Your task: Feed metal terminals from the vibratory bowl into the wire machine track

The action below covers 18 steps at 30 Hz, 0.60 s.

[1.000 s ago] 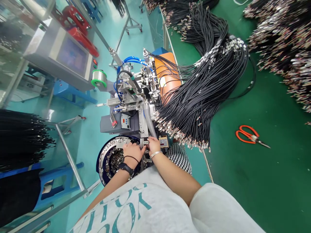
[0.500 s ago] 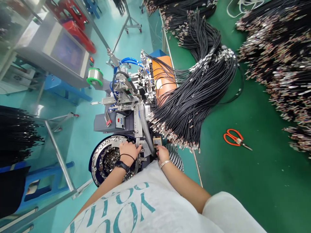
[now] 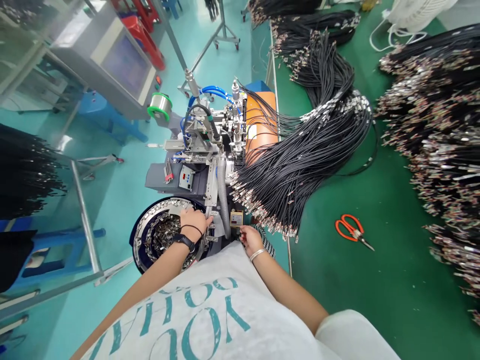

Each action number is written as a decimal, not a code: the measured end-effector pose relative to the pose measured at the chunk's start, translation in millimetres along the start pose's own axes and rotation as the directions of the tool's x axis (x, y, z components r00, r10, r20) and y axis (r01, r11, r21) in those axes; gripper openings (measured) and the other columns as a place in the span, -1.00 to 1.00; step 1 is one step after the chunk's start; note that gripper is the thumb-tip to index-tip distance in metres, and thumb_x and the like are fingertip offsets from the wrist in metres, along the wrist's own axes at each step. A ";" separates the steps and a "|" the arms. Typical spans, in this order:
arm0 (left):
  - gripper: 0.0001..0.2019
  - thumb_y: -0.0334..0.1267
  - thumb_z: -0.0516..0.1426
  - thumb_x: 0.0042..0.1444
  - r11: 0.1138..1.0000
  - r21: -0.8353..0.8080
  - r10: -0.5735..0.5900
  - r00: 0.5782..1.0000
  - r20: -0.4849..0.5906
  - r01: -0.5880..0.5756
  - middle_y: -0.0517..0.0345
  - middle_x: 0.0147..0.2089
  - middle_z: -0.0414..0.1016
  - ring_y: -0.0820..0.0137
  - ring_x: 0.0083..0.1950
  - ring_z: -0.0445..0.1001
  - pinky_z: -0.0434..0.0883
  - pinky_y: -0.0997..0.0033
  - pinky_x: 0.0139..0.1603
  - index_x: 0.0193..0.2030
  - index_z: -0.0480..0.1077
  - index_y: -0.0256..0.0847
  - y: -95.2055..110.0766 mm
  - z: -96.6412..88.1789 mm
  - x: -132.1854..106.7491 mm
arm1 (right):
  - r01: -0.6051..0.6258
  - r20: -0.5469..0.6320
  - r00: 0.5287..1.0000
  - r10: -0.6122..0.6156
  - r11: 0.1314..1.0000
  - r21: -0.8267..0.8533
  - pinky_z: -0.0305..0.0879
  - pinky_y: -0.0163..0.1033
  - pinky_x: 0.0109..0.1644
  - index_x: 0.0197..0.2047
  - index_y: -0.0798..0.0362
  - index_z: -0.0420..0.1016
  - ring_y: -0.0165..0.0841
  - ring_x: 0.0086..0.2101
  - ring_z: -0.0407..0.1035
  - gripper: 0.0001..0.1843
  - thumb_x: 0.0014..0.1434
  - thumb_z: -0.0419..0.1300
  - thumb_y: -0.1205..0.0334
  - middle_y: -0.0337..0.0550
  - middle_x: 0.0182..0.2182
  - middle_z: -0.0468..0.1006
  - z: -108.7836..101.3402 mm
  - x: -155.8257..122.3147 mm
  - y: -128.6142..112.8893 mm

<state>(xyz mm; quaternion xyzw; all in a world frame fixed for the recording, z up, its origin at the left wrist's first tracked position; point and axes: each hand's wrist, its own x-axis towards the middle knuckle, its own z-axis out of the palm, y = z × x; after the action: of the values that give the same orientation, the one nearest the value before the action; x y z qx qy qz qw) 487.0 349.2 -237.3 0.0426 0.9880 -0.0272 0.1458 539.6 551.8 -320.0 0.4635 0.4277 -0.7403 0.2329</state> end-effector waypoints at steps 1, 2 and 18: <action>-0.47 0.05 0.01 0.20 1.000 -0.007 -0.003 1.000 -0.001 0.003 -0.23 -0.38 0.51 0.09 -0.17 0.36 0.06 0.04 -0.13 -0.47 0.54 -0.38 0.1 -0.1 0.4 | 0.001 0.009 1.000 -0.001 1.000 -0.011 0.19 -0.45 -0.56 -0.42 0.14 0.45 -0.57 -0.62 0.20 -0.85 -0.15 0.16 0.44 -0.31 -0.61 0.39 -2.1 -1.8 -3.3; -0.47 0.04 0.02 0.19 1.000 -0.013 -0.006 1.000 -0.002 0.006 -0.22 -0.39 0.51 0.10 -0.18 0.37 0.06 0.04 -0.13 -0.49 0.54 -0.39 0.2 -0.1 0.8 | 0.004 0.020 1.000 -0.003 1.000 -0.024 0.20 -0.44 -0.56 -0.42 0.14 0.45 -0.57 -0.62 0.20 -0.86 -0.15 0.16 0.43 -0.31 -0.61 0.39 -3.7 -3.7 -6.7; -0.60 -0.08 -0.12 0.32 0.927 -0.370 -0.080 0.938 -0.337 -0.054 0.04 -0.12 0.50 0.27 -0.04 0.37 0.25 0.21 0.04 -0.19 0.50 -0.17 -47.5 -25.4 -60.3 | 0.533 0.588 0.797 -0.136 0.617 -0.580 0.22 -0.32 -0.33 -0.34 0.10 0.47 -0.47 -0.48 0.29 -0.74 -0.12 0.30 0.15 -0.28 -0.50 0.48 70.5 -46.4 -37.1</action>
<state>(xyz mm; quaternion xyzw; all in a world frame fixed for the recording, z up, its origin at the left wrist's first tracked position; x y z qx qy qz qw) 532.8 299.0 -193.5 0.0116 0.9853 0.1684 -0.0251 499.1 509.0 -249.0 0.0386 0.6906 -0.6331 0.3477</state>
